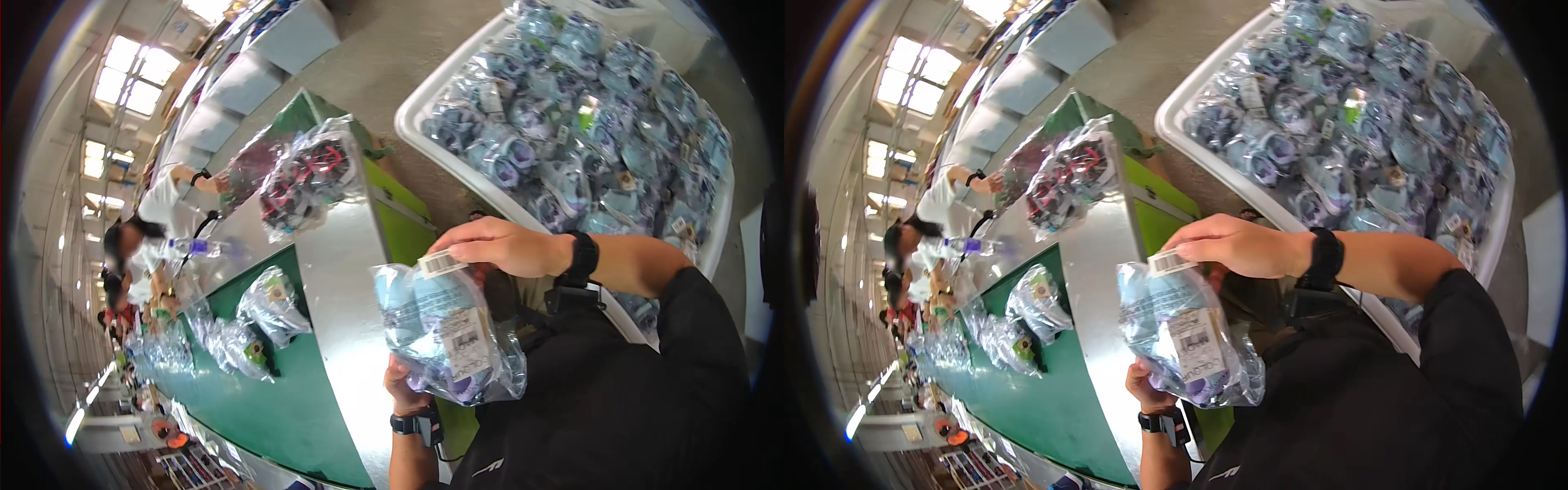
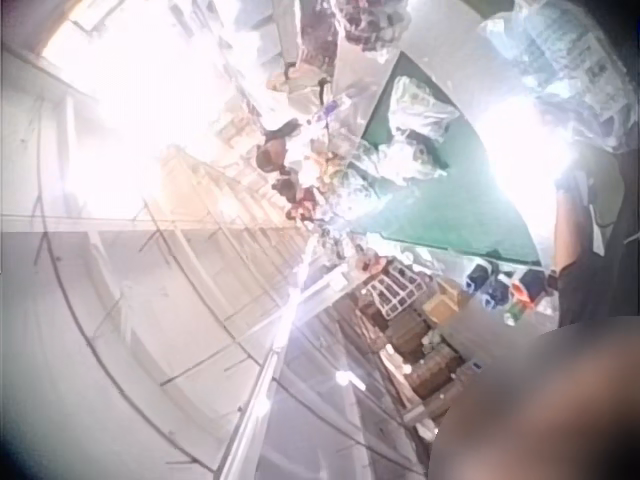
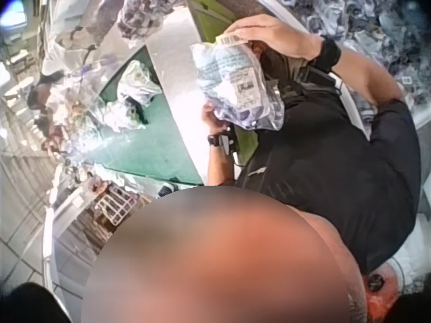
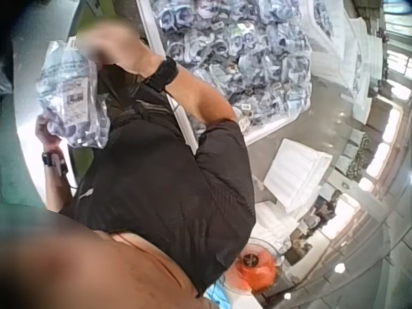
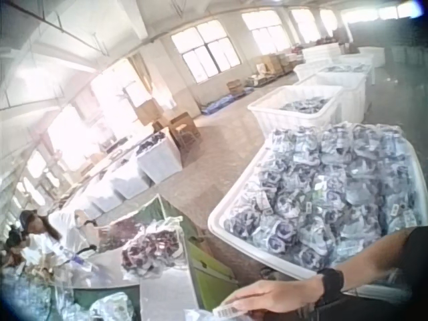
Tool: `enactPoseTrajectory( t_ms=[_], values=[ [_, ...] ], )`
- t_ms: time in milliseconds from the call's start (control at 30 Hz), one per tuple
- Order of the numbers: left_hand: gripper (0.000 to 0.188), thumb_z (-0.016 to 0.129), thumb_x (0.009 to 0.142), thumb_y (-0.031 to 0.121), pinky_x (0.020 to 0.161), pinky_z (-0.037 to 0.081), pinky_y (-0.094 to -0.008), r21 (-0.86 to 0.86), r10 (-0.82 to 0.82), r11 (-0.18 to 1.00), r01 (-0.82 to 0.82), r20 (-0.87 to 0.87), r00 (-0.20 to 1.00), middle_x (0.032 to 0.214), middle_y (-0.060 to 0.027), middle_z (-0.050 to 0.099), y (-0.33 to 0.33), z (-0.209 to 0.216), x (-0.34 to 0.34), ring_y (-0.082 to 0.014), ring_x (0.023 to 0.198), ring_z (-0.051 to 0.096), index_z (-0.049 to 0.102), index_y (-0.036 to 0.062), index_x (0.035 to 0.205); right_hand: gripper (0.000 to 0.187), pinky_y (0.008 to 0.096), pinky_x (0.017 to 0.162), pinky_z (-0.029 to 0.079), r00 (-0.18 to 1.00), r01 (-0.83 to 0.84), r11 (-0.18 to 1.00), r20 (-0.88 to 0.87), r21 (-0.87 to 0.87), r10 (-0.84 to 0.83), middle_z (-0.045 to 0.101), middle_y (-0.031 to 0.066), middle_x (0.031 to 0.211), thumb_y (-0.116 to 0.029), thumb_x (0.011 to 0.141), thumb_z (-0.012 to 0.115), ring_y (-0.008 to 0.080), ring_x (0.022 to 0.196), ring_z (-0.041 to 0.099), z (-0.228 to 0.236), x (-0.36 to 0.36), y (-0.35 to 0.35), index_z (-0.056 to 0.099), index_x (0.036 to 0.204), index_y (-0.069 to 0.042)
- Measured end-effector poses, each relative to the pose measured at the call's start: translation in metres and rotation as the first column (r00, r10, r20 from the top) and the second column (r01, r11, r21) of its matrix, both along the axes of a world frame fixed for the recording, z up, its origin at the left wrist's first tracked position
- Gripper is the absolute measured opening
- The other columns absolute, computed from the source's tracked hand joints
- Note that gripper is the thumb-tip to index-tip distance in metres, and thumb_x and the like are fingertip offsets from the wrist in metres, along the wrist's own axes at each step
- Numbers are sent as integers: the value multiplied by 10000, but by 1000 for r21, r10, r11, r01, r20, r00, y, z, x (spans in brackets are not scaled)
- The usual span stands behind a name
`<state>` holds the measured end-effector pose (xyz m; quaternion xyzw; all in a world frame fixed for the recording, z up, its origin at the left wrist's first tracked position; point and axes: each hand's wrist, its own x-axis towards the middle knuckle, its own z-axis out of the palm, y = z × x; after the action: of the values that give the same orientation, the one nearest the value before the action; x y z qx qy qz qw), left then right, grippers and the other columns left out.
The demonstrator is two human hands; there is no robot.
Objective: The person repeatedly picks packaged footwear from a large white bin and places them onto a green conveyor belt. The person handles the items one at a time, transferring them from the bin to the belt where other workers are present.
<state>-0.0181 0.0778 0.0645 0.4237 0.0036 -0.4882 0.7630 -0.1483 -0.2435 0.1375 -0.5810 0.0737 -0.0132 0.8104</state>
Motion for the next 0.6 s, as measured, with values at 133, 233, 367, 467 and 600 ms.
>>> enactPoseTrajectory(
  t_ms=[133, 233, 367, 467, 600],
  values=[
    [653, 648, 865, 253, 986, 530, -402, -218, -158, 965, 142, -57, 986, 1269, -149, 634, -8, -4, -1, -257, 1144, 639, 457, 4, 1437, 401, 318, 913, 548, 997, 73, 978, -15, 195, -71, 681, 67, 1252, -242, 1063, 537, 152, 1091, 647, -2, 5, 9, 595, 1391, -20],
    [721, 625, 942, 297, 1091, 485, -421, -176, -151, 975, 136, -76, 986, 1440, -128, 543, -25, 8, -5, -253, 1283, 579, 346, 55, 1561, 433, 359, 995, 539, 989, 150, 962, -43, 228, -144, 658, 106, 1325, -212, 1046, 512, 226, 1191, 648, -1, 13, 10, 554, 1418, 4],
    [778, 615, 974, 348, 1146, 443, -460, -125, -175, 978, 167, -56, 983, 1524, -129, 490, -24, 49, 4, -275, 1377, 520, 260, 95, 1619, 489, 408, 968, 567, 994, 109, 941, -22, 322, -107, 653, 127, 1327, -239, 1032, 518, 236, 1186, 656, -4, 18, 11, 510, 1450, 14],
    [775, 592, 990, 347, 1155, 432, -486, -82, -187, 979, 185, -21, 982, 1565, -124, 460, -5, 81, 21, -281, 1407, 498, 233, 121, 1638, 508, 422, 872, 606, 999, 18, 936, 25, 351, -29, 652, 128, 1313, -282, 1048, 529, 246, 1165, 665, -7, 19, 16, 480, 1469, -3],
    [736, 573, 976, 362, 1031, 536, -510, 61, -55, 997, 49, 94, 994, 1477, -128, 543, 36, 116, 36, -279, 1267, 619, 288, 125, 1613, 467, 430, 839, 609, 997, -81, 922, 21, 378, 79, 653, 160, 1255, -248, 1058, 534, 285, 1098, 681, -10, 20, 18, 476, 1447, 3]
  ],
)
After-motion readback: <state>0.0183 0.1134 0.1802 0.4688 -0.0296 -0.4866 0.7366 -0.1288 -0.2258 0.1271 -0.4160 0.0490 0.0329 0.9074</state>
